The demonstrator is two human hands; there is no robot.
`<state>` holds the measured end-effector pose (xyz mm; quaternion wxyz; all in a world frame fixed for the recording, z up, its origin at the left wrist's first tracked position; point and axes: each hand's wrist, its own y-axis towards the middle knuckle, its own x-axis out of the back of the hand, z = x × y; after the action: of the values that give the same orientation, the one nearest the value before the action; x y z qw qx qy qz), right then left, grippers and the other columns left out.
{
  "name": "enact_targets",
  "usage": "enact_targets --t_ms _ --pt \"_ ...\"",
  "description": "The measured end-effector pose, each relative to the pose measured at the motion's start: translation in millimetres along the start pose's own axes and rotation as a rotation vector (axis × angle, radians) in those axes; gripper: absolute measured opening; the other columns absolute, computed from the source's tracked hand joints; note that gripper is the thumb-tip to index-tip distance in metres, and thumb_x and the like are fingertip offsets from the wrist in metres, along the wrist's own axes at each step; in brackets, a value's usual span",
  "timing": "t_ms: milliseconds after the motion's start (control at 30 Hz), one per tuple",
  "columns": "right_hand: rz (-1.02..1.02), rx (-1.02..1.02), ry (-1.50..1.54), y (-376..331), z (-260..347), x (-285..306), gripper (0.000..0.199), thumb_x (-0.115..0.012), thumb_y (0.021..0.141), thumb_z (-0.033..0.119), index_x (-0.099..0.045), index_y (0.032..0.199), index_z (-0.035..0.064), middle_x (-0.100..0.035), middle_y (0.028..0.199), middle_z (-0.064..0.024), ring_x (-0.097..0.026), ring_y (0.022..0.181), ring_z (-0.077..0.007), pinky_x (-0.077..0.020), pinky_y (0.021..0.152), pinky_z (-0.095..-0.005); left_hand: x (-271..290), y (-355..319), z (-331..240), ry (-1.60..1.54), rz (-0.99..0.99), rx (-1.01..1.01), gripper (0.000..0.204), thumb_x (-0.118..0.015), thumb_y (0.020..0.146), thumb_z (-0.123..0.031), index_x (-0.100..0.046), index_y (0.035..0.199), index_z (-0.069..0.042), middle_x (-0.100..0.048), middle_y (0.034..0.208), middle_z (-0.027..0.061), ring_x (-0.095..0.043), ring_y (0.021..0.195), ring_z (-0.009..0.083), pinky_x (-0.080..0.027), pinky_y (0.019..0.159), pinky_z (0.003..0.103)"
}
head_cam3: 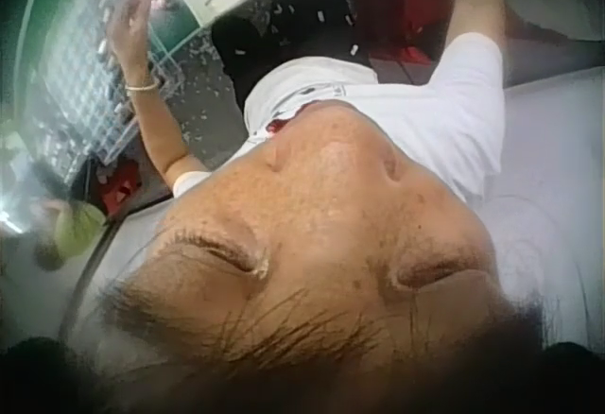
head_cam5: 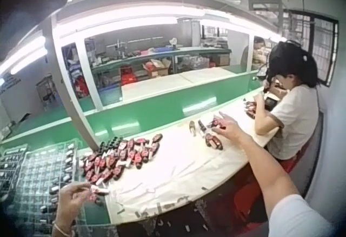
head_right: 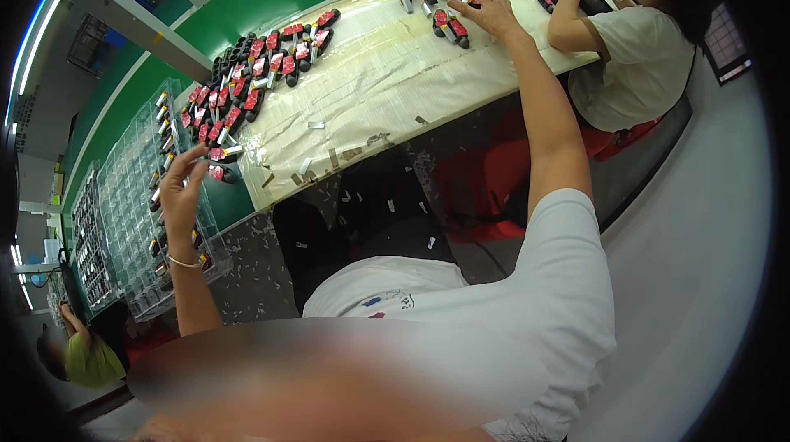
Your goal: The person assembles electronic components by hand, inserting small batteries and internal parts into red-and-black device housings on a factory assembly line.
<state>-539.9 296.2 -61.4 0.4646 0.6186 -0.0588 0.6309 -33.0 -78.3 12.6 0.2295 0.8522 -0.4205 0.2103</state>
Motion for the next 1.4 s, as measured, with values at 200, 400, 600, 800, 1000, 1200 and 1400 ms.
enact_targets --t_ms 200,400,600,800,1000,1200,1400 --pt "0.204 0.114 -0.013 12.1 41.7 -8.9 0.065 -0.050 0.086 0.068 -0.052 0.138 0.0283 -0.041 0.149 -0.0050 -0.033 0.139 -0.0238 -0.0285 0.115 -0.0389 -76.0 -1.7 -34.3 -0.126 0.135 -0.035 0.022 -0.066 0.087 -0.004 -0.069 0.108 -0.003 -0.069 0.102 0.0050 -0.064 0.091 0.0119 -0.048 0.084 0.025" --pt "0.164 0.222 0.120 -7.6 127.7 -24.7 0.054 -0.059 0.087 0.053 -0.062 0.127 0.0169 -0.048 0.143 -0.0101 -0.038 0.136 -0.0275 -0.0310 0.111 -0.0360 -136.5 7.7 -56.2 -0.158 0.230 -0.212 0.029 -0.067 0.087 -0.007 -0.066 0.115 -0.006 -0.064 0.118 0.0090 -0.062 0.105 0.0198 -0.047 0.091 0.030" --pt "0.166 0.206 0.516 -22.8 233.7 -48.2 0.052 -0.062 0.087 0.050 -0.063 0.125 0.0156 -0.053 0.138 -0.0096 -0.041 0.135 -0.0293 -0.0292 0.110 -0.0444 -179.7 16.0 -60.2 0.283 0.270 -0.482 0.051 -0.063 0.091 -0.029 -0.050 0.138 -0.015 -0.040 0.148 0.0113 -0.036 0.137 0.0306 -0.029 0.111 0.044" --pt "0.077 0.184 0.795 -19.3 220.4 -8.2 0.027 -0.068 0.089 0.025 -0.070 0.112 0.0115 -0.067 0.118 -0.0044 -0.057 0.117 -0.0198 -0.0391 0.104 -0.0356 -156.2 21.8 -27.7 0.584 0.097 -0.409 0.049 -0.060 0.091 -0.035 -0.052 0.137 -0.019 -0.041 0.148 0.0093 -0.031 0.140 0.0312 -0.021 0.114 0.047" --pt "-0.456 -0.083 0.123 -28.4 38.9 -9.3 0.035 -0.070 0.082 0.013 -0.066 0.115 0.0040 -0.065 0.116 -0.0151 -0.060 0.109 -0.0310 -0.0449 0.098 -0.0381 -149.2 14.9 -26.5 0.426 -0.002 -0.401 0.048 -0.060 0.091 -0.036 -0.053 0.136 -0.020 -0.040 0.149 0.0074 -0.030 0.141 0.0292 -0.021 0.115 0.047" --pt "-0.119 -0.293 0.164 -44.9 32.5 -0.4 0.034 -0.065 0.084 0.010 -0.066 0.117 0.0073 -0.065 0.112 -0.0160 -0.062 0.101 -0.0320 -0.0472 0.092 -0.0374 -174.8 25.6 -39.7 0.608 0.189 -0.546 0.046 -0.057 0.093 -0.040 -0.053 0.135 -0.024 -0.032 0.154 0.0002 -0.023 0.145 0.0251 -0.016 0.118 0.046" --pt "0.055 -0.005 0.365 -66.4 126.2 16.0 0.039 -0.064 0.086 0.010 -0.063 0.124 0.0109 -0.061 0.099 -0.0109 -0.059 0.089 -0.0239 -0.0466 0.081 -0.0312 -146.5 35.4 -15.7 0.667 0.035 -0.511 0.026 -0.059 0.091 -0.023 -0.068 0.115 -0.019 -0.052 0.140 -0.0010 -0.038 0.137 0.0252 -0.021 0.115 0.046"
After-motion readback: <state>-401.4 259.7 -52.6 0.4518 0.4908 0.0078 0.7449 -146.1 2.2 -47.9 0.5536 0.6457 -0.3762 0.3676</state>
